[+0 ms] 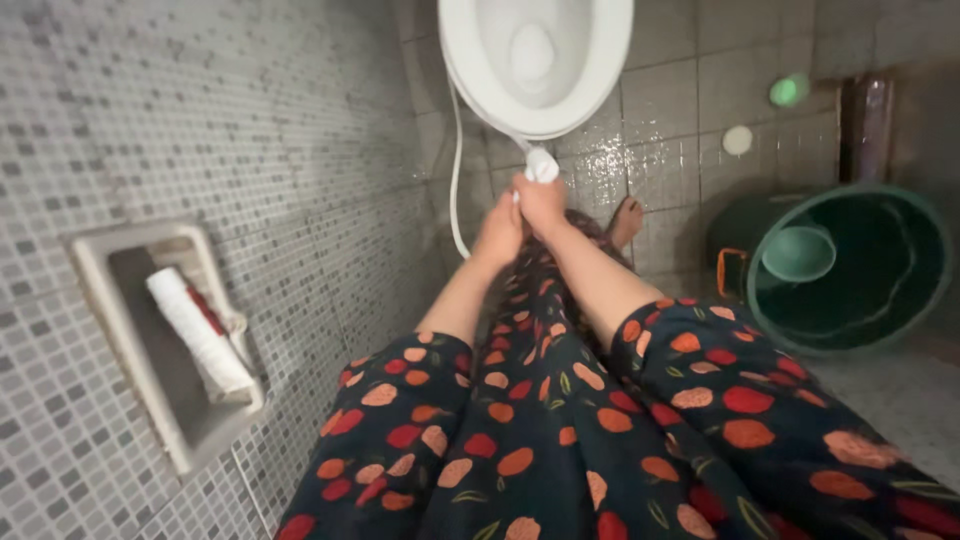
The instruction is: The person cleans a white toilet in a tiled bathroom using a handheld bidet sprayer and a white sponge. They scrub and rinse the tank, seat, lid, and bowl interior, then rinse their hands.
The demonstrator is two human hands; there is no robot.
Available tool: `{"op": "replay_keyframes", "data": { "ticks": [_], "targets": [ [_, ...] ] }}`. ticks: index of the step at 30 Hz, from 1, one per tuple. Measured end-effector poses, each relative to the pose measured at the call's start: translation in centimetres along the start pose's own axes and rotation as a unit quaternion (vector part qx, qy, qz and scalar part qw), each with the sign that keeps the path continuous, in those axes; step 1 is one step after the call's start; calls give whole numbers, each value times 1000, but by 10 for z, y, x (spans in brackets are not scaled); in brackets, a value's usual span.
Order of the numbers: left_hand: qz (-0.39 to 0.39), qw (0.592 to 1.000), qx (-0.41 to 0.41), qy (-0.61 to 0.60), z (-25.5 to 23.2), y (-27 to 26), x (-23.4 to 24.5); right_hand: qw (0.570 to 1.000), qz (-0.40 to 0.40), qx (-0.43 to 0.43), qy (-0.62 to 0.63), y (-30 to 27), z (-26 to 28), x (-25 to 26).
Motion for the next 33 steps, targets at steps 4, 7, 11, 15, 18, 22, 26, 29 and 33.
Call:
{"op": "replay_keyframes", "data": {
  "ticks": [4, 7, 11, 15, 18, 22, 26, 29, 33],
  "targets": [
    [-84, 990, -75, -89, 24, 31, 37, 997, -8, 65, -48, -1, 61, -48],
    [-84, 993, -37, -74, 25, 45, 41, 995, -8, 75, -64, -3, 85, -59],
    [-57, 986, 17, -154, 10, 50, 46, 987, 36, 93, -124, -4, 100, -67],
    [-82, 961, -67, -257, -38, 74, 70, 984, -53, 153, -79, 16, 138, -52],
    [-56, 962, -99, -247, -83, 92, 94, 977, -107, 178, -39, 29, 177, -41],
    [-53, 976, -94, -191, -110, 86, 122, 978, -74, 196, -19, 24, 200, -40],
    [-101, 967, -81, -218, -120, 75, 143, 970, -44, 223, -82, 16, 220, -50],
    [-109, 962, -120, -219, -141, 78, 151, 964, -75, 250, -58, 11, 241, -43],
    [-119, 957, -161, -208, -179, 82, 162, 958, -64, 279, 14, 0, 276, -25]
  ]
}}
Point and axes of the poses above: each hand's wrist, its own y-axis towards the middle knuckle, its own x-axis out of the back of the hand, z = x × y, the point moved 3 cm from there along y, towards the middle knuckle, and after that the axes turned 12 degrees about y, right-handed, at the moved point
